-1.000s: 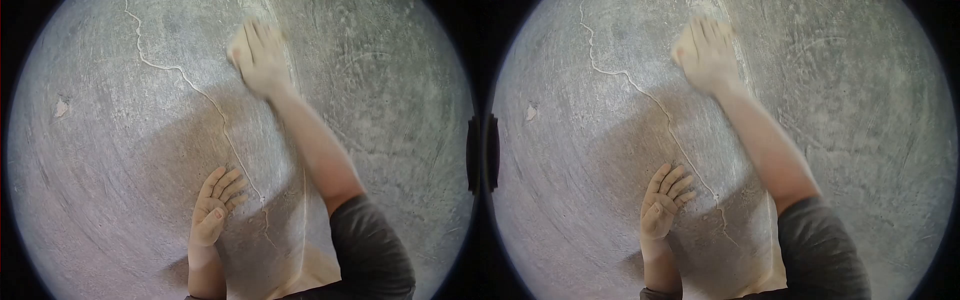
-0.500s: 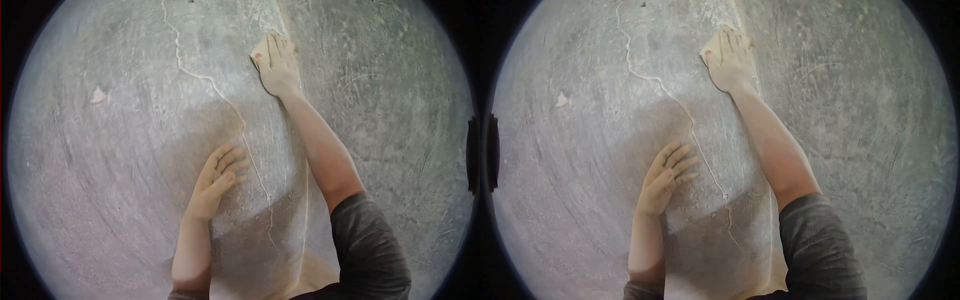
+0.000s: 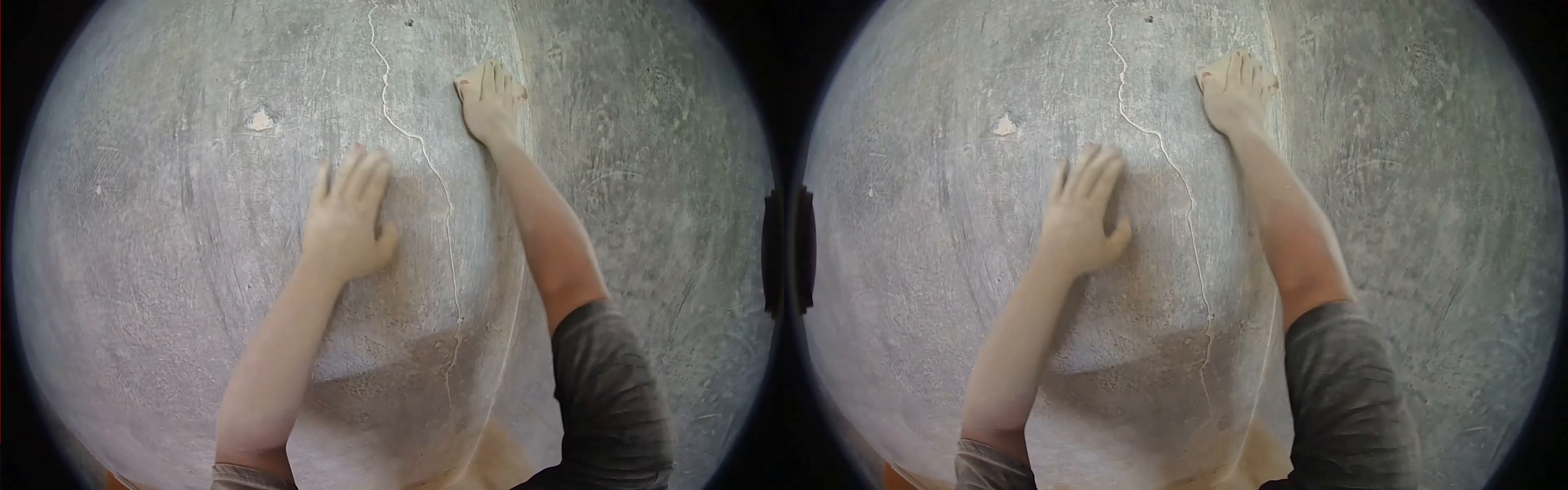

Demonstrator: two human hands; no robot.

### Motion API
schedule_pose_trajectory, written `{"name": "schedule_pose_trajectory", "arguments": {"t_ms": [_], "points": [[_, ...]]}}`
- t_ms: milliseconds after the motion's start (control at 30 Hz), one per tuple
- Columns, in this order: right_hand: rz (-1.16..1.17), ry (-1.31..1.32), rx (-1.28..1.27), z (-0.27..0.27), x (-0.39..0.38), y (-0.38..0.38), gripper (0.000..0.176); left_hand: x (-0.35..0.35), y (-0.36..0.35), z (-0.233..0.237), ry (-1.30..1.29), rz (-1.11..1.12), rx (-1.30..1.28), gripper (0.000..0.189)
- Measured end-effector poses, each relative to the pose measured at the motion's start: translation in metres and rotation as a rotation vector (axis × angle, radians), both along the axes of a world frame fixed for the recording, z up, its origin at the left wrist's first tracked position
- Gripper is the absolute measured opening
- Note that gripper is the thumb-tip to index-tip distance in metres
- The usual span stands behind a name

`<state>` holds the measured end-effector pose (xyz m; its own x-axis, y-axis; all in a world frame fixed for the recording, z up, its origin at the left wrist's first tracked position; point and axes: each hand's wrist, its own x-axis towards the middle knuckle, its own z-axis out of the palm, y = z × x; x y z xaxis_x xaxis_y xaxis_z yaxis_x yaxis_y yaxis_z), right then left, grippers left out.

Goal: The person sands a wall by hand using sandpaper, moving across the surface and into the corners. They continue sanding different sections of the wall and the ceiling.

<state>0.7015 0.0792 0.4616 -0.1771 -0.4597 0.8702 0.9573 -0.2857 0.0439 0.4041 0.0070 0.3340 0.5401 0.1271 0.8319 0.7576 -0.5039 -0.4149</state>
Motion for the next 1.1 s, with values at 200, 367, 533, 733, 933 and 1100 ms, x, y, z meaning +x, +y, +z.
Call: {"name": "schedule_pose_trajectory", "arguments": {"t_ms": [200,367,533,733,933,1100], "points": [[0.132,-0.12,-0.918,-0.175,-0.081,-0.096,0.049,-0.011,0.023,-0.008,-0.063,0.097,0.065,0.083],[0.11,-0.183,-0.865,-0.118,-0.045,-0.106,0.051,-0.006,0.02,-0.005,-0.032,0.14,0.069,0.088],[0.239,0.112,-0.458,0.001,-0.06,-0.069,0.032,0.008,0.02,0.0,-0.031,0.132,0.086,0.091],[0.068,-0.382,-0.749,-0.117,-0.051,-0.099,0.046,0.008,0.024,-0.003,-0.058,0.103,0.09,0.091],[0.003,-0.154,-0.243,-0.008,0.015,-0.039,0.049,0.011,0.021,0.002,-0.036,0.123,0.08,0.091],[0.131,0.082,-0.847,-0.01,-0.091,-0.106,0.064,0.009,0.023,-0.003,-0.054,0.113,0.063,0.09]]}}
